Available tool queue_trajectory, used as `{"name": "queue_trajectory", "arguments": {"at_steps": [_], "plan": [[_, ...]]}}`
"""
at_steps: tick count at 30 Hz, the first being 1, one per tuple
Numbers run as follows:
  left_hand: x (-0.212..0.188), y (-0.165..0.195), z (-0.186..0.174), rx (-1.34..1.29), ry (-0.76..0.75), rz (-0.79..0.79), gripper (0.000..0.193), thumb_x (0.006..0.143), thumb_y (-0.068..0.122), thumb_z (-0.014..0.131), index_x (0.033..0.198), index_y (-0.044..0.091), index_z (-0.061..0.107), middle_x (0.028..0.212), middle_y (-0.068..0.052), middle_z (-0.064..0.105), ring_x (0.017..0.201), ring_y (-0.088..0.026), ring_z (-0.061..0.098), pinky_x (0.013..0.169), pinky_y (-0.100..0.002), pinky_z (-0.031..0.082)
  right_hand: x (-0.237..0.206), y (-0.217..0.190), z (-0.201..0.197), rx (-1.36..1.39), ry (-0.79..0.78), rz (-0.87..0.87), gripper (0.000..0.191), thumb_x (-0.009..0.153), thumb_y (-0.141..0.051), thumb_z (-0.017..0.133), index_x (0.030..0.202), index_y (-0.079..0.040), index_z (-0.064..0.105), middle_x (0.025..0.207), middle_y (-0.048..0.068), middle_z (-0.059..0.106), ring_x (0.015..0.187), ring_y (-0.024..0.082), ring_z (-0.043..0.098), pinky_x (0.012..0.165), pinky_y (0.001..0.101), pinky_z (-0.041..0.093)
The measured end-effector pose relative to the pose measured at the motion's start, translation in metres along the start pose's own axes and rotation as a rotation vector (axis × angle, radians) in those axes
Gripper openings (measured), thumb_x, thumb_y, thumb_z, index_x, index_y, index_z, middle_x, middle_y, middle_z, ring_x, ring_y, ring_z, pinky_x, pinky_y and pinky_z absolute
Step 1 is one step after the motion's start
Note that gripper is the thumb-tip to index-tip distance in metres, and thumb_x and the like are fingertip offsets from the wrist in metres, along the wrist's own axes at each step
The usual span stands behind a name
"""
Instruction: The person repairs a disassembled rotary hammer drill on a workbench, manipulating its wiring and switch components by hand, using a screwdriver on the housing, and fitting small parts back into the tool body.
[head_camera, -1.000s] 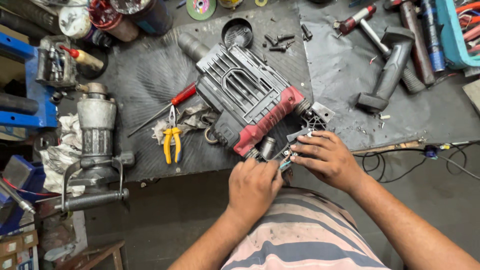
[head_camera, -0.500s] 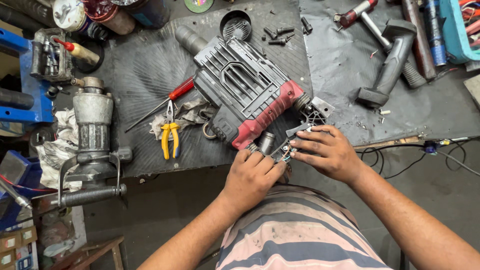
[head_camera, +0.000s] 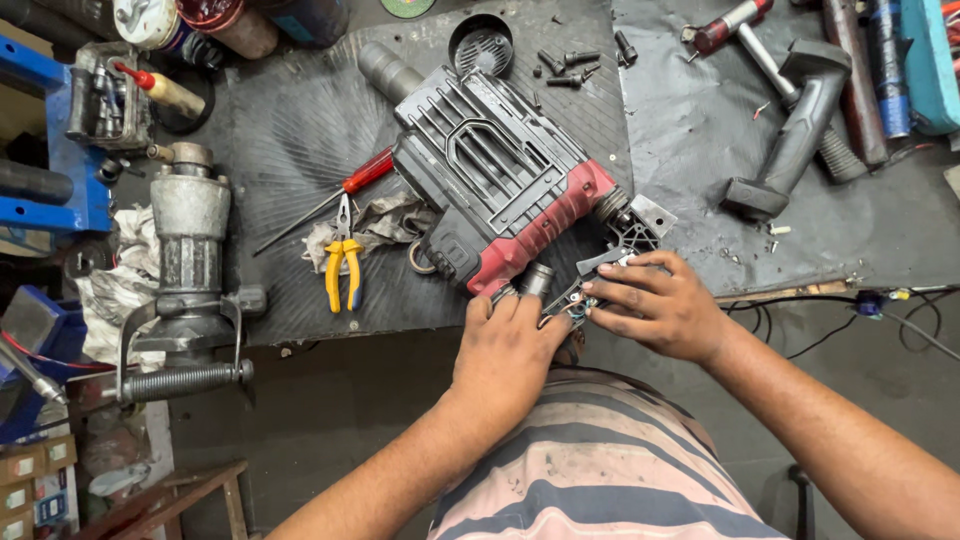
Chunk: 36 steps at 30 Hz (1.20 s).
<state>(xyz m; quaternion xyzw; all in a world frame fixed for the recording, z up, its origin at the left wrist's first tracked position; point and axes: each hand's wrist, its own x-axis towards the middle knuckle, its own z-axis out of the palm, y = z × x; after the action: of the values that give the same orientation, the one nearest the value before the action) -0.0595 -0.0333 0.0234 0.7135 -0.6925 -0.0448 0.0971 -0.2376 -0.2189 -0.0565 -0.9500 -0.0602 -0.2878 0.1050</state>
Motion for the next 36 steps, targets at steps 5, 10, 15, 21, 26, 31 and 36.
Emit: {"name": "queue_trajectory", "arguments": {"at_steps": [5, 10, 15, 21, 26, 31, 36], "plan": [[-0.008, -0.005, 0.007, -0.099, 0.18, 0.036, 0.03, 0.09, 0.015, 0.064, 0.118, 0.021, 0.071, 0.098, 0.002, 0.062, 0.093, -0.016, 0.058, 0.089, -0.041, 0.035, -0.003, -0.006, 0.001, 0.0, -0.088, 0.071, 0.036, 0.074, -0.015, 0.074, 0.11, -0.021, 0.07, 0.133, 0.001, 0.065, 0.127, 0.024, 0.058, 0.101, 0.0486, 0.044], [-0.012, -0.002, 0.016, -0.039, 0.302, 0.062, 0.037, 0.092, 0.018, 0.067, 0.129, 0.018, 0.069, 0.104, 0.004, 0.065, 0.089, -0.013, 0.058, 0.089, -0.042, 0.034, 0.0, -0.013, -0.003, 0.044, -0.005, 0.108, 0.034, 0.08, -0.018, 0.077, 0.113, -0.016, 0.068, 0.135, 0.005, 0.064, 0.129, 0.028, 0.057, 0.108, 0.0514, 0.042], [-0.008, 0.0, 0.023, -0.032, 0.273, 0.016, 0.037, 0.093, 0.02, 0.066, 0.129, 0.01, 0.068, 0.114, 0.0, 0.065, 0.093, -0.015, 0.058, 0.088, -0.04, 0.033, 0.007, -0.026, 0.001, 0.075, 0.025, 0.221, 0.045, 0.082, -0.029, 0.079, 0.122, -0.012, 0.067, 0.132, 0.006, 0.064, 0.128, 0.028, 0.057, 0.11, 0.0536, 0.04], [-0.014, -0.01, 0.029, -0.006, 0.247, 0.151, 0.037, 0.093, 0.017, 0.063, 0.129, 0.009, 0.066, 0.13, 0.003, 0.064, 0.102, -0.012, 0.059, 0.093, -0.039, 0.033, 0.004, -0.027, 0.007, -0.029, 0.026, 0.204, 0.046, 0.082, -0.032, 0.081, 0.125, -0.018, 0.069, 0.127, 0.004, 0.065, 0.124, 0.026, 0.057, 0.109, 0.052, 0.041], [-0.014, -0.011, 0.028, -0.072, 0.28, 0.158, 0.037, 0.093, 0.018, 0.065, 0.129, 0.012, 0.066, 0.129, 0.001, 0.064, 0.104, -0.013, 0.06, 0.093, -0.039, 0.033, 0.006, -0.019, 0.012, -0.054, 0.083, 0.17, 0.04, 0.083, -0.028, 0.08, 0.12, -0.021, 0.07, 0.122, -0.002, 0.065, 0.119, 0.022, 0.059, 0.104, 0.049, 0.043], [-0.012, -0.006, 0.025, -0.056, 0.313, 0.114, 0.04, 0.092, 0.021, 0.069, 0.13, 0.009, 0.067, 0.132, -0.001, 0.065, 0.1, -0.014, 0.059, 0.092, -0.038, 0.034, 0.008, -0.019, 0.012, 0.023, 0.06, 0.251, 0.04, 0.079, -0.027, 0.081, 0.117, -0.018, 0.069, 0.119, 0.002, 0.064, 0.115, 0.026, 0.058, 0.098, 0.0506, 0.042], [-0.011, 0.002, 0.026, -0.149, 0.25, -0.008, 0.03, 0.089, 0.02, 0.071, 0.117, 0.011, 0.067, 0.129, -0.006, 0.064, 0.103, -0.019, 0.06, 0.093, -0.042, 0.035, 0.008, -0.024, 0.012, 0.037, 0.014, 0.313, 0.039, 0.078, -0.023, 0.082, 0.114, -0.018, 0.069, 0.117, 0.001, 0.065, 0.114, 0.027, 0.057, 0.099, 0.0514, 0.041]]}}
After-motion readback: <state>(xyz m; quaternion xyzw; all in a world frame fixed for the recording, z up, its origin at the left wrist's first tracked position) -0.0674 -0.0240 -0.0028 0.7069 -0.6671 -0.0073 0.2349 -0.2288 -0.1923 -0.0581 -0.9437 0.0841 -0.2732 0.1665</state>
